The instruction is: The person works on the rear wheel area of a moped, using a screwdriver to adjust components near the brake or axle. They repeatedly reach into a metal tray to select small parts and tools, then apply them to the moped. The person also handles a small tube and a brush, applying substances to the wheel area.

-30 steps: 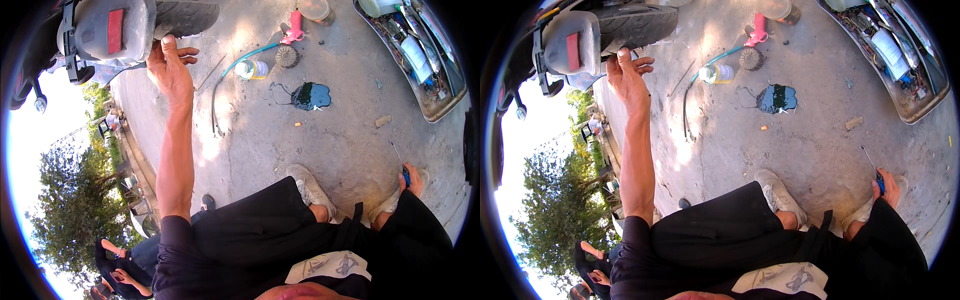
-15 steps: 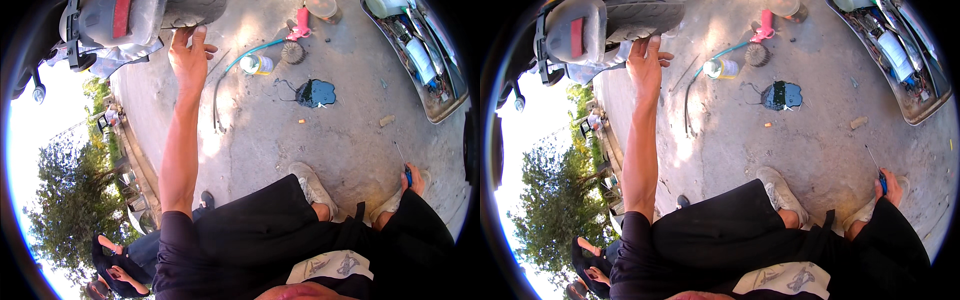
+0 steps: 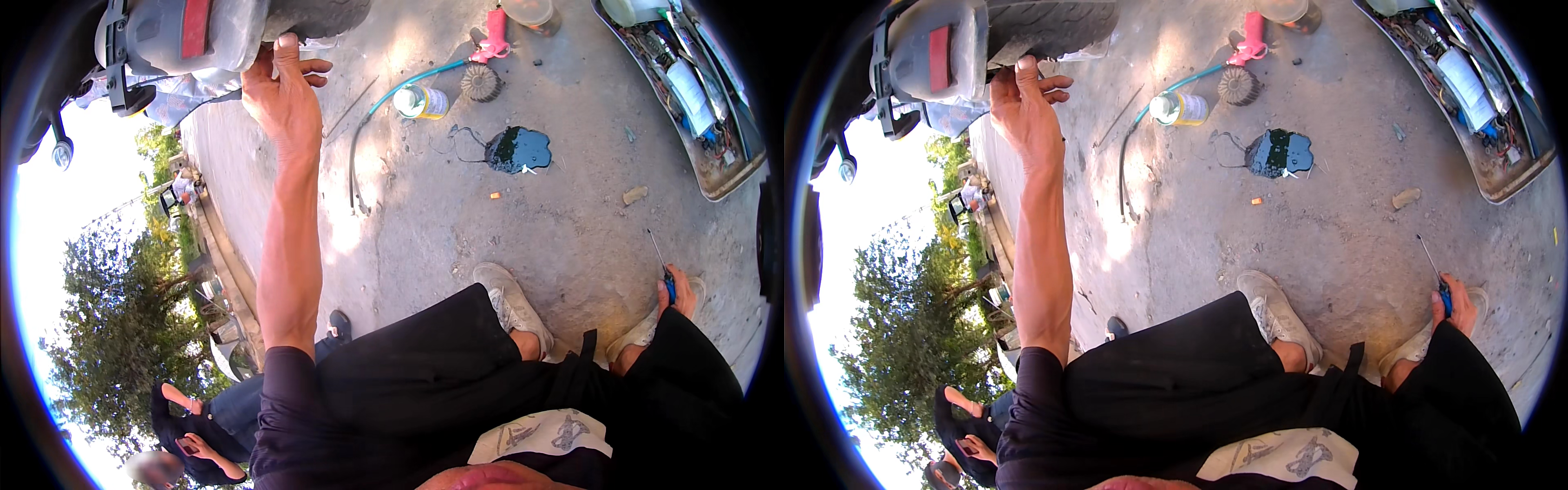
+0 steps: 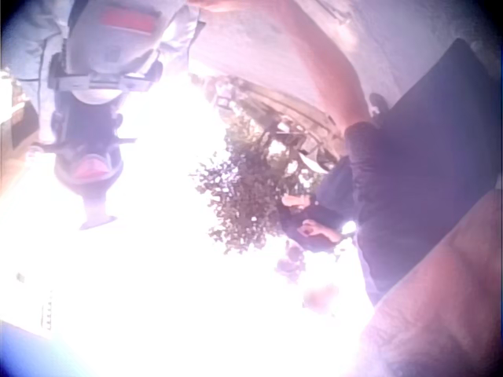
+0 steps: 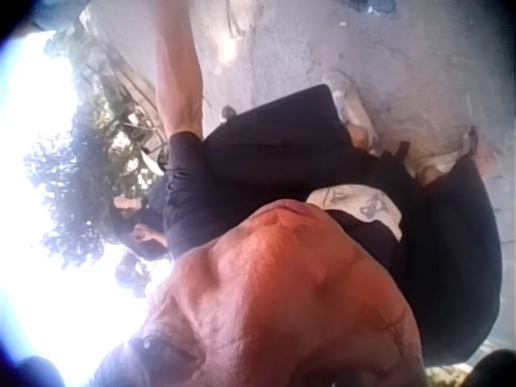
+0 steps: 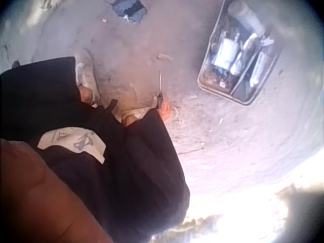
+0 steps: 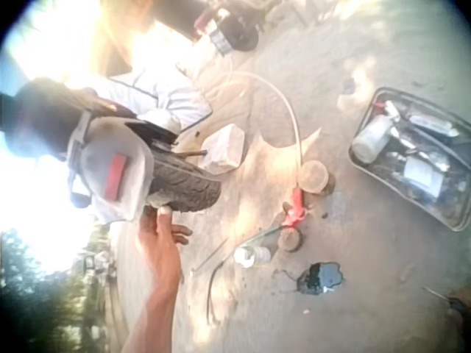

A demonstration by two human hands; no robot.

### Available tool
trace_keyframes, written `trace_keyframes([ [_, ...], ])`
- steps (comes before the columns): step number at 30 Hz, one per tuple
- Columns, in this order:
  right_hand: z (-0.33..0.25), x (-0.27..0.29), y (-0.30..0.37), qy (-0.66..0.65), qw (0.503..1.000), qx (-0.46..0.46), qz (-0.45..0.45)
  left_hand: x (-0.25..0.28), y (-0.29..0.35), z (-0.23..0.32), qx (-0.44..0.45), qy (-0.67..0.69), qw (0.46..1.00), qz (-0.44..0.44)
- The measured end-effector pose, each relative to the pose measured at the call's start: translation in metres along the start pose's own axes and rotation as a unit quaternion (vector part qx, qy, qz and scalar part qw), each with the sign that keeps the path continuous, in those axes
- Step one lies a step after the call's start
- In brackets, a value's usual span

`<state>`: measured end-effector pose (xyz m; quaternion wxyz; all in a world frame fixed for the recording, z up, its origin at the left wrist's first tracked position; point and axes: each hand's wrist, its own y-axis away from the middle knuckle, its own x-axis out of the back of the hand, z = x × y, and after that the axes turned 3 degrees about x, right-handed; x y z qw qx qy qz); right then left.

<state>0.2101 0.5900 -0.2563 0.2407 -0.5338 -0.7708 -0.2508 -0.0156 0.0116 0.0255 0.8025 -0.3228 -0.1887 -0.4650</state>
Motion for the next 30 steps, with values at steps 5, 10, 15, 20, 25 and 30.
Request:
trace_keyframes([
  [5, 0.001, 0.001, 0.0, 0.014, 1.0, -0.007, -0.01, -0.005, 0.004, -0.006, 0.026, -0.011, 1.0, -0.009],
  [10, -0.003, 0.002, -0.003, 0.012, 1.0, -0.003, -0.008, -0.013, 0.003, -0.019, 0.038, -0.026, 0.998, -0.037],
  [15, -0.003, 0.002, -0.003, 0.017, 1.0, -0.006, -0.009, -0.01, 0.003, -0.025, 0.056, -0.045, 0.995, -0.066],
  [20, -0.004, 0.002, -0.002, 0.023, 1.0, -0.011, -0.007, 0.0, 0.008, -0.014, 0.032, -0.001, 0.999, -0.011],
  [25, -0.001, 0.001, -0.002, 0.014, 1.0, -0.004, -0.005, 0.0, 0.001, -0.002, 0.002, 0.002, 1.0, 0.004],
  [30, -0.002, 0.0, -0.003, 0.017, 1.0, -0.005, -0.004, -0.005, 0.003, -0.007, 0.01, -0.002, 1.0, -0.003],
])
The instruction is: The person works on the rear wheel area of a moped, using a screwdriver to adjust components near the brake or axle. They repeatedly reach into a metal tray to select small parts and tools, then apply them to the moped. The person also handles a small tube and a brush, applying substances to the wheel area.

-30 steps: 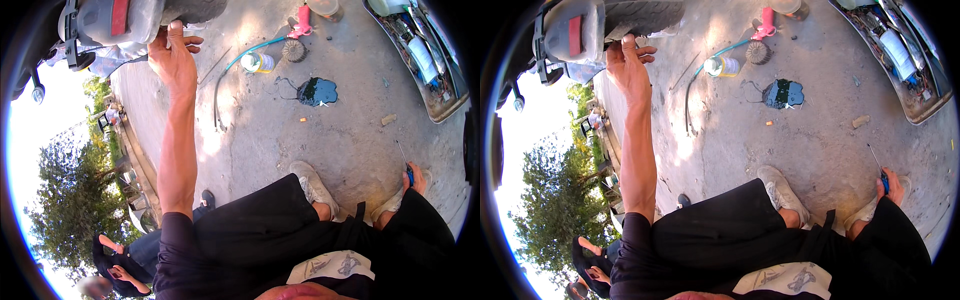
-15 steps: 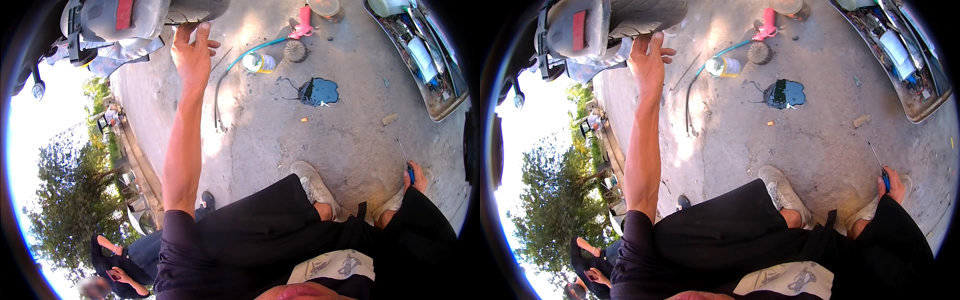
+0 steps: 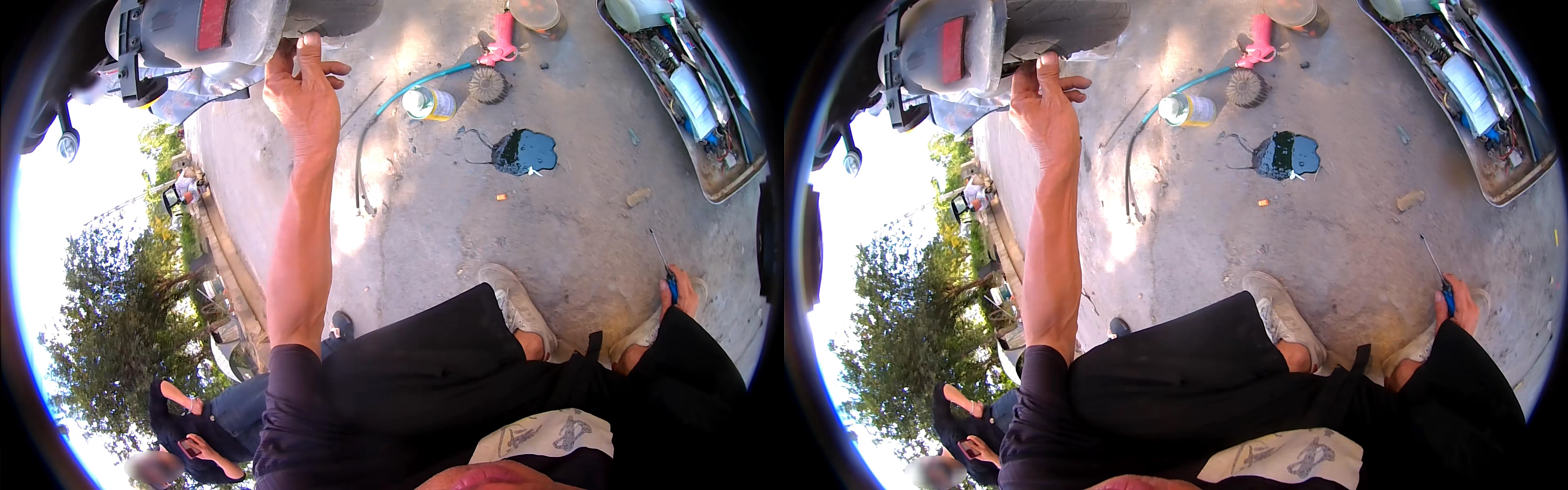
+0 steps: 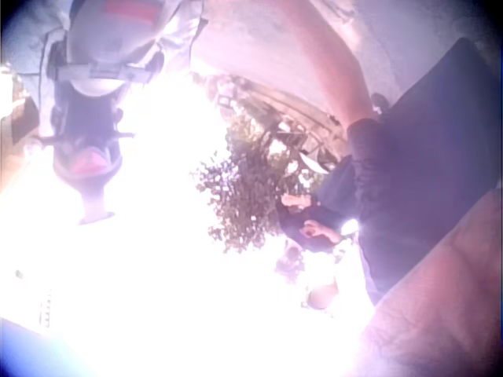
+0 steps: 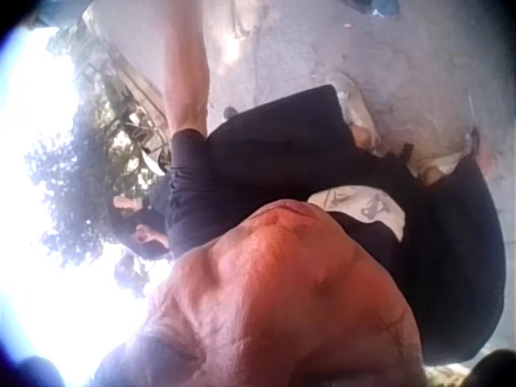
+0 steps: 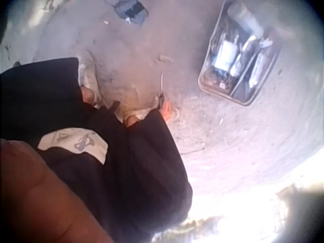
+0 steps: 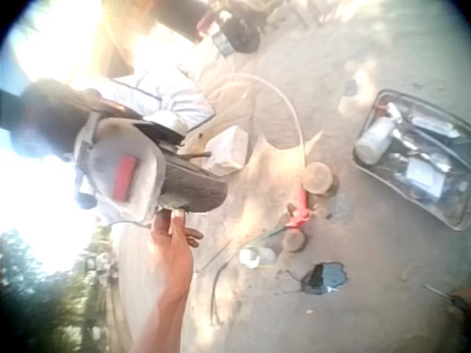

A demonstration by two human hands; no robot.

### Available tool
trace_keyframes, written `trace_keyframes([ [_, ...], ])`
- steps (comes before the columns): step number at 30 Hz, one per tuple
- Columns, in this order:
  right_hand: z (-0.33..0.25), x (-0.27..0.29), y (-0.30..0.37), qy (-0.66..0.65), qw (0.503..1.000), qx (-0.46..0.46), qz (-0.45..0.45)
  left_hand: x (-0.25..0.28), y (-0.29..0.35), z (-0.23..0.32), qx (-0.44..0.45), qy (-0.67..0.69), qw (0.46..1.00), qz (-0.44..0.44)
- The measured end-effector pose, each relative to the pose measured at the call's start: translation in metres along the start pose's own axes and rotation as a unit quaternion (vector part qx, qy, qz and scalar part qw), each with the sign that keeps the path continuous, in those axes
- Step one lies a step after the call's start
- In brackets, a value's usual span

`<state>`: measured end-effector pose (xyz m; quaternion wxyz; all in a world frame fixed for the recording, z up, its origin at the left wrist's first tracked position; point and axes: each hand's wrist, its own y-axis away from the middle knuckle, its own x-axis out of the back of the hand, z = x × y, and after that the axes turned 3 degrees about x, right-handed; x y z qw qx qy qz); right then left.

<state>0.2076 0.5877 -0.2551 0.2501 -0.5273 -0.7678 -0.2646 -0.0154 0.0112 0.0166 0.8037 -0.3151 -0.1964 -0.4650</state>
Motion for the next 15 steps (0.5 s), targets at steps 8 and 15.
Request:
trace_keyframes([
  [8, -0.001, 0.0, -0.001, -0.007, 1.0, 0.009, 0.008, -0.008, -0.001, -0.017, 0.031, -0.054, 0.997, -0.054],
  [15, 0.005, -0.001, 0.002, -0.006, 1.0, 0.001, 0.01, 0.0, 0.002, -0.014, 0.046, -0.043, 0.997, -0.036],
])
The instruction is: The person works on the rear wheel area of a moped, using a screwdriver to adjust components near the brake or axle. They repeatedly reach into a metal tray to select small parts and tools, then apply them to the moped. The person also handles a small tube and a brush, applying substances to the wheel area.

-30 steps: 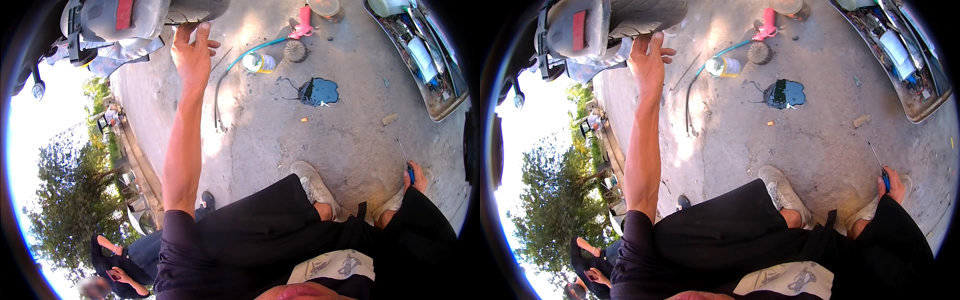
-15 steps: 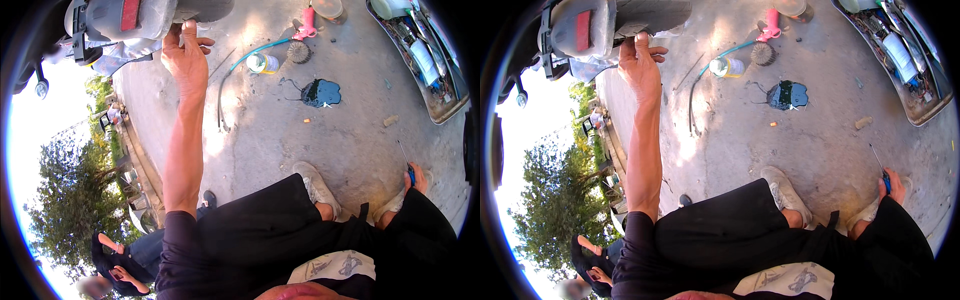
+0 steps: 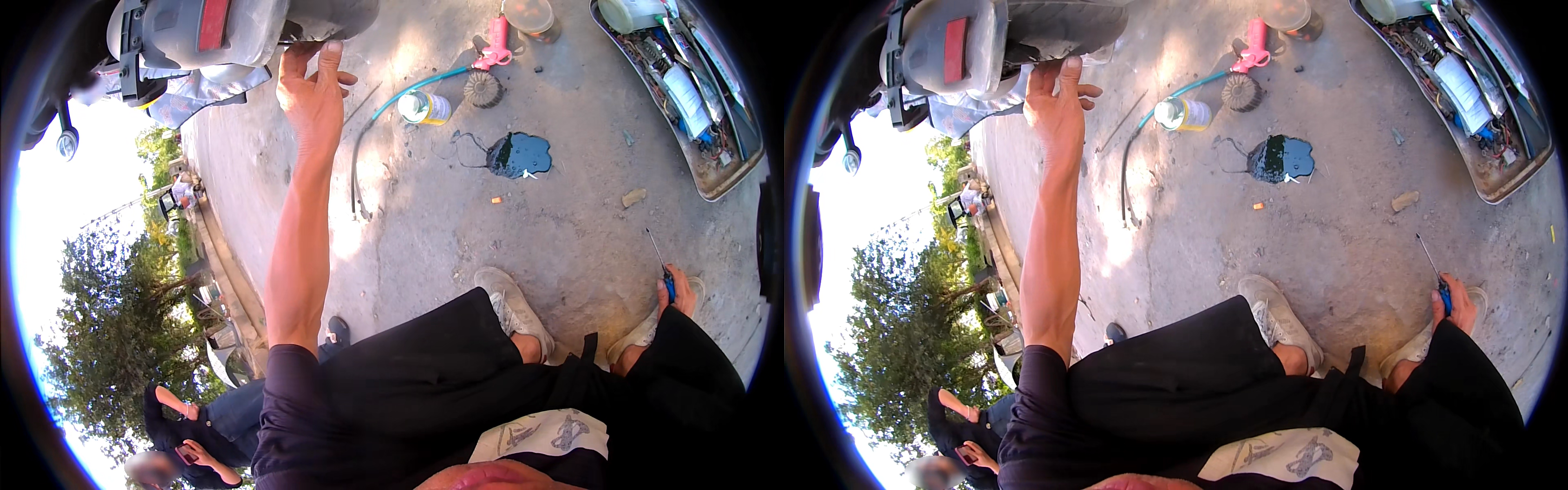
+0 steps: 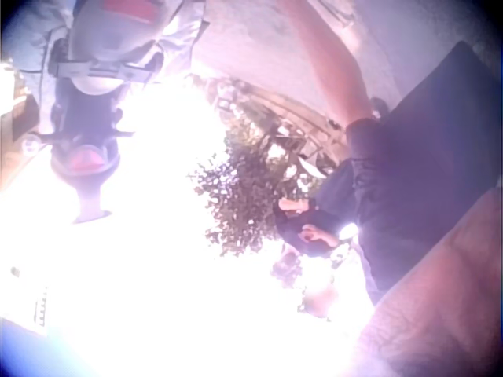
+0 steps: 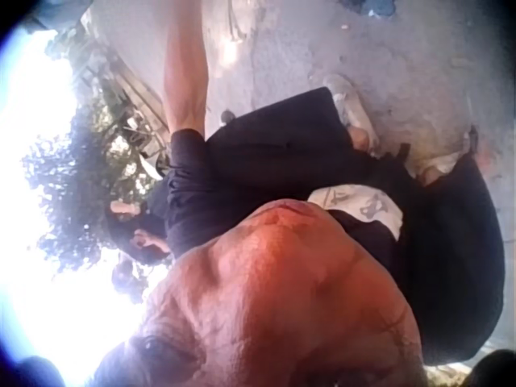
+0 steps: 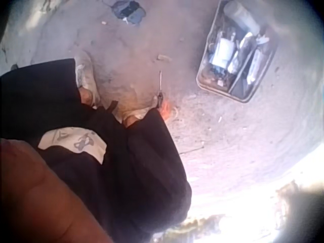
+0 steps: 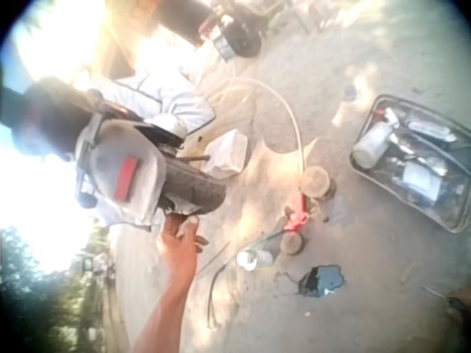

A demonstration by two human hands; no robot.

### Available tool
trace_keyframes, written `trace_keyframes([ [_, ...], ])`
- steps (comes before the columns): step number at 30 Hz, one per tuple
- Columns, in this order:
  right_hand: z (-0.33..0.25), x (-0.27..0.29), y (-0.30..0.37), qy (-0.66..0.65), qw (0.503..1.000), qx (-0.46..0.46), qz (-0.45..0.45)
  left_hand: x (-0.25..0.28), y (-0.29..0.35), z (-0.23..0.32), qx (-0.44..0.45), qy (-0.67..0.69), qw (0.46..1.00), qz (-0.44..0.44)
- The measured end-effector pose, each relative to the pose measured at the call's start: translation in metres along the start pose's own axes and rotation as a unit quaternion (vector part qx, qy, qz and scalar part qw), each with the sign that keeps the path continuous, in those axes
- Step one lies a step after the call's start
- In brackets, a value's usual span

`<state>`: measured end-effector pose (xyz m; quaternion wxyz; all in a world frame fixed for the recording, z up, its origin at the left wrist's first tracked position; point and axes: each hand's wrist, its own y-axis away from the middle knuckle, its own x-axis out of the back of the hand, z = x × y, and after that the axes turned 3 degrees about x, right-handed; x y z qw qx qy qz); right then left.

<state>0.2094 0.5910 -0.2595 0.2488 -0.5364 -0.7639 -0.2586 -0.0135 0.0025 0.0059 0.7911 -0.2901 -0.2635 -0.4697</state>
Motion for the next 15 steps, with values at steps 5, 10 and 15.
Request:
trace_keyframes([
  [5, -0.001, 0.0, 0.001, -0.003, 1.0, -0.008, -0.001, 0.009, -0.002, 0.007, -0.024, 0.043, 0.999, 0.017],
  [10, -0.002, 0.002, 0.002, -0.008, 1.0, 0.001, 0.001, 0.002, -0.002, 0.016, -0.04, 0.048, 0.998, 0.022],
  [15, -0.006, 0.002, -0.001, -0.006, 1.0, -0.003, -0.009, 0.001, -0.002, 0.017, -0.031, 0.037, 0.998, 0.041],
])
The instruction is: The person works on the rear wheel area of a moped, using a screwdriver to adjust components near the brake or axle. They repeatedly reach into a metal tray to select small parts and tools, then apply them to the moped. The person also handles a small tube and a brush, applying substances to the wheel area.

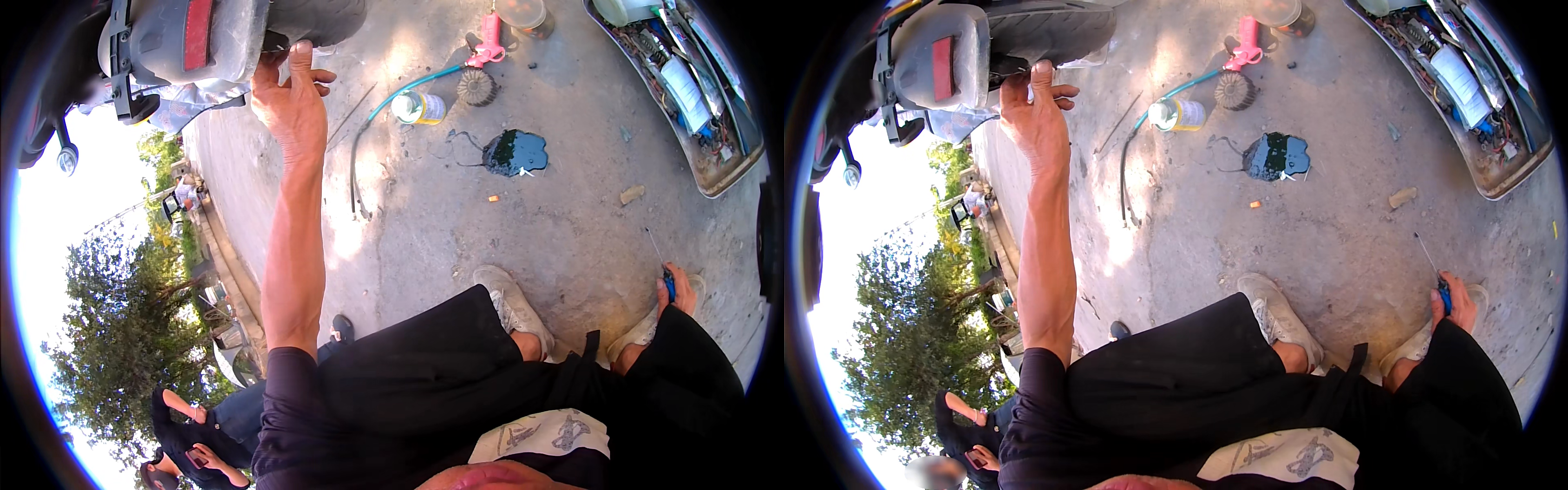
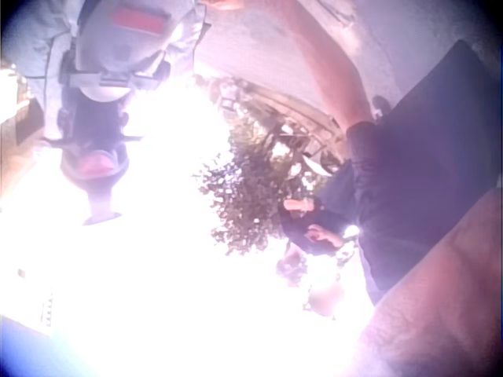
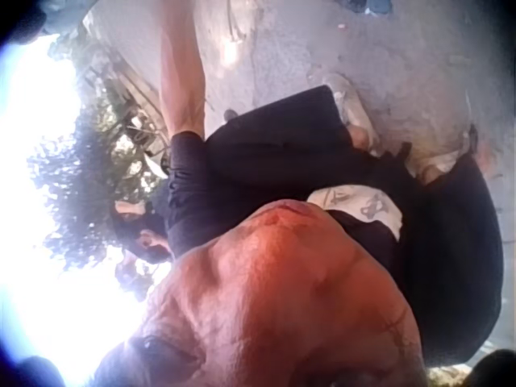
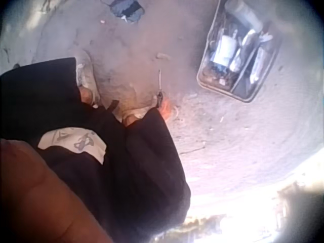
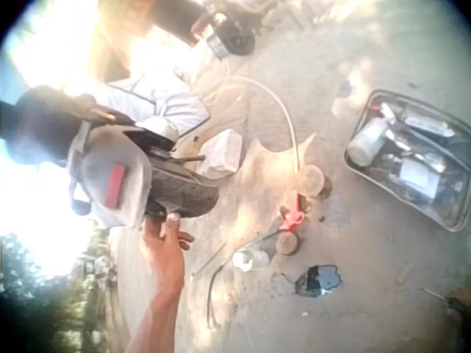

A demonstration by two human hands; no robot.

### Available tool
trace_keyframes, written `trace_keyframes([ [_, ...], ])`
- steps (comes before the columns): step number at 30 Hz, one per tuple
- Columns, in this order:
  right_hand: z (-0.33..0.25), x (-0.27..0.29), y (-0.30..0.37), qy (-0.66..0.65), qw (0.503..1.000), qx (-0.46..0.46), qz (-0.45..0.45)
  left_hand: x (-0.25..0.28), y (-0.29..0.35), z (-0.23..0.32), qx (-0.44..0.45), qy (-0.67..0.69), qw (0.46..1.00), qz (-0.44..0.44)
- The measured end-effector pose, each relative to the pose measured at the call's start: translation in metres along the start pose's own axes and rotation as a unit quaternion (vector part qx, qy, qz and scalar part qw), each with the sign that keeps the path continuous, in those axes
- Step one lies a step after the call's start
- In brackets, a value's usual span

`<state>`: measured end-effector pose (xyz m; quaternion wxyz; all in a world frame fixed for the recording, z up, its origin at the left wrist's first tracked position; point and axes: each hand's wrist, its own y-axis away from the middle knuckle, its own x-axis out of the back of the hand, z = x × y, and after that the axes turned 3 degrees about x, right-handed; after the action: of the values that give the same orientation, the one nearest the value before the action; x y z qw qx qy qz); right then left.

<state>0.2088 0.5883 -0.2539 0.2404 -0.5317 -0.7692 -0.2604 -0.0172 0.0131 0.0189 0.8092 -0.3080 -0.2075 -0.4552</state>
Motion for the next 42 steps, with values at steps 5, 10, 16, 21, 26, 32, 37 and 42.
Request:
trace_keyframes([
  [5, 0.002, 0.001, -0.001, 0.007, 1.0, 0.017, 0.004, -0.006, 0.0, -0.004, 0.001, -0.006, 1.0, -0.016],
  [10, 0.002, 0.0, -0.001, 0.003, 1.0, 0.009, 0.0, -0.012, -0.001, -0.011, 0.027, -0.04, 0.998, -0.032],
  [16, 0.002, 0.0, -0.001, 0.014, 1.0, 0.012, 0.01, -0.009, 0.0, -0.018, 0.03, -0.035, 0.998, -0.048],
  [21, 0.002, 0.0, -0.001, 0.012, 1.0, 0.011, 0.008, -0.005, 0.001, -0.017, 0.031, -0.037, 0.997, -0.057],
  [26, 0.004, 0.0, 0.002, 0.012, 1.0, -0.001, 0.003, -0.003, 0.002, -0.015, 0.014, -0.045, 0.998, -0.041],
  [32, 0.007, -0.001, 0.001, 0.019, 1.0, 0.006, 0.002, -0.004, -0.001, -0.013, 0.02, -0.043, 0.999, -0.023],
  [37, 0.002, 0.002, -0.001, 0.014, 1.0, -0.006, -0.011, -0.011, 0.0, -0.015, 0.009, -0.049, 0.998, -0.026],
  [42, 0.005, 0.001, 0.001, 0.024, 1.0, 0.0, -0.008, -0.017, -0.001, -0.022, 0.014, -0.06, 0.998, -0.03],
])
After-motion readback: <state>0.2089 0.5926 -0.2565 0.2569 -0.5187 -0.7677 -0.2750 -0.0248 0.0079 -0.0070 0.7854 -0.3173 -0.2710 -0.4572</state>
